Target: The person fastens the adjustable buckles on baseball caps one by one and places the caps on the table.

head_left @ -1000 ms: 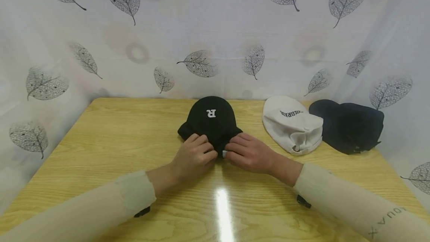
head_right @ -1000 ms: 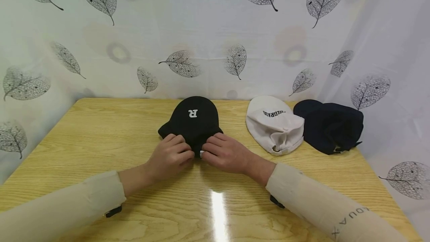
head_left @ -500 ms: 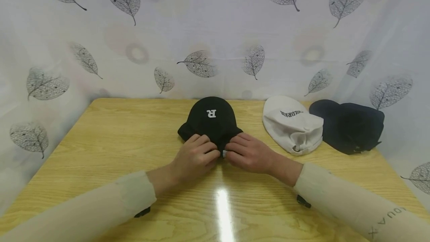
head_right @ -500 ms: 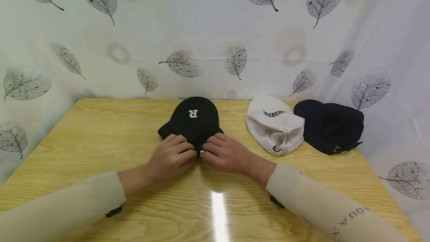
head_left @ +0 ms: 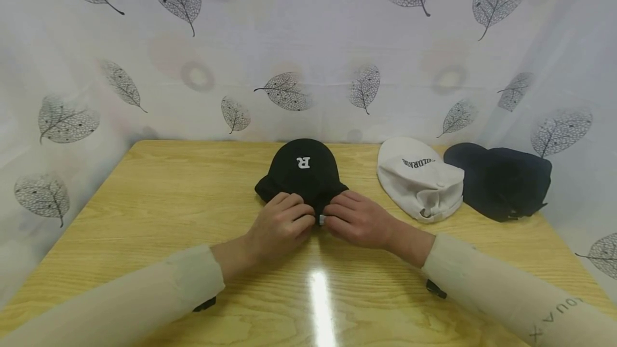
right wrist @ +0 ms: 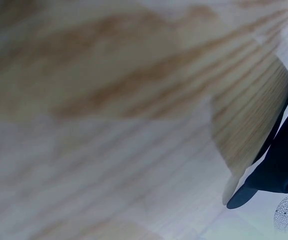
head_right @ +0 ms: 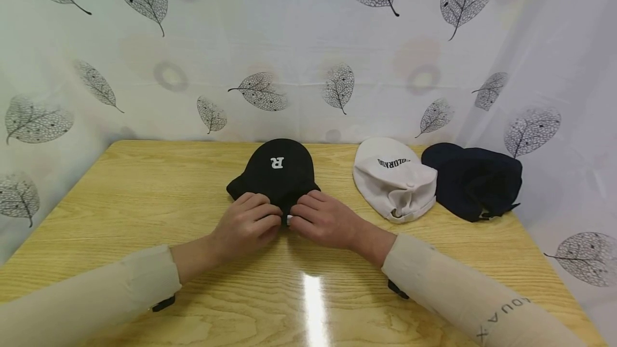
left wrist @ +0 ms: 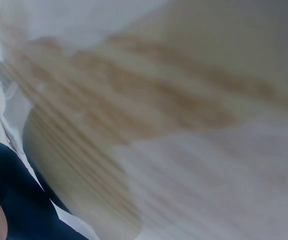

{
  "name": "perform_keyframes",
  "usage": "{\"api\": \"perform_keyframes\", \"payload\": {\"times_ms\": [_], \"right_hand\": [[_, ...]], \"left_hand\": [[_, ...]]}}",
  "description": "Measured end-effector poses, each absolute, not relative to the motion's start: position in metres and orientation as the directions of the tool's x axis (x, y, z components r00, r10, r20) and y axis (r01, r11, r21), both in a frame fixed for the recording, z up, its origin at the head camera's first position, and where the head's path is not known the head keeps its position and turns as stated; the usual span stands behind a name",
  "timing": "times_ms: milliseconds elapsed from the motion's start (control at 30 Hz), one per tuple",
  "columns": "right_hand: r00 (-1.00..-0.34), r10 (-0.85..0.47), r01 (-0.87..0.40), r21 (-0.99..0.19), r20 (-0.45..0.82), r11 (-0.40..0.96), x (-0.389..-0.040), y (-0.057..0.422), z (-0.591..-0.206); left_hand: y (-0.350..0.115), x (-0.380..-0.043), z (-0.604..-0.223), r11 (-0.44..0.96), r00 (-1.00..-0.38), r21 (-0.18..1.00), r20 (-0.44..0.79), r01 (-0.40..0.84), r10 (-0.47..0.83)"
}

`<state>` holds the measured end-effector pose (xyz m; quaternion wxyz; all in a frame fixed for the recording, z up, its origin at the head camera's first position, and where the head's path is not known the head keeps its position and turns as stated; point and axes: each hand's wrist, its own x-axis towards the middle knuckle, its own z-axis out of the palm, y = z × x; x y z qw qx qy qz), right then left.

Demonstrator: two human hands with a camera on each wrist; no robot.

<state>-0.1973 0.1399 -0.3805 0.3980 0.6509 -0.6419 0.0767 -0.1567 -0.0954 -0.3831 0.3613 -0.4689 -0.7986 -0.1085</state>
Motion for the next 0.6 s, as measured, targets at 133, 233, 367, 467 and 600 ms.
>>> {"api": "perform_keyframes", "payload": {"times_ms": [133, 233, 367, 467, 600], "right_hand": [[0.17, -0.772, -0.896, 0.423, 0.613, 0.139, -0.1977, 0.1398, -0.3808], [0.179, -0.768, -0.896, 0.424, 0.616, 0.131, -0.1979, 0.1396, -0.3809], [0.193, -0.761, -0.896, 0.427, 0.619, 0.119, -0.198, 0.1393, -0.3808], [0.202, -0.758, -0.894, 0.432, 0.62, 0.116, -0.1978, 0.139, -0.3805], [0.21, -0.754, -0.892, 0.438, 0.623, 0.114, -0.1976, 0.1386, -0.38]], "left_hand": [[-0.095, -0.1571, -0.3837, 0.53, -0.293, -0.163, 0.682, 0.832, 0.67], [-0.0947, -0.1574, -0.384, 0.523, -0.293, -0.153, 0.683, 0.838, 0.669], [-0.0944, -0.1576, -0.384, 0.512, -0.292, -0.141, 0.682, 0.848, 0.671], [-0.0942, -0.1576, -0.3838, 0.507, -0.292, -0.134, 0.681, 0.852, 0.671], [-0.0938, -0.1574, -0.3837, 0.508, -0.295, -0.131, 0.681, 0.851, 0.67]]}}
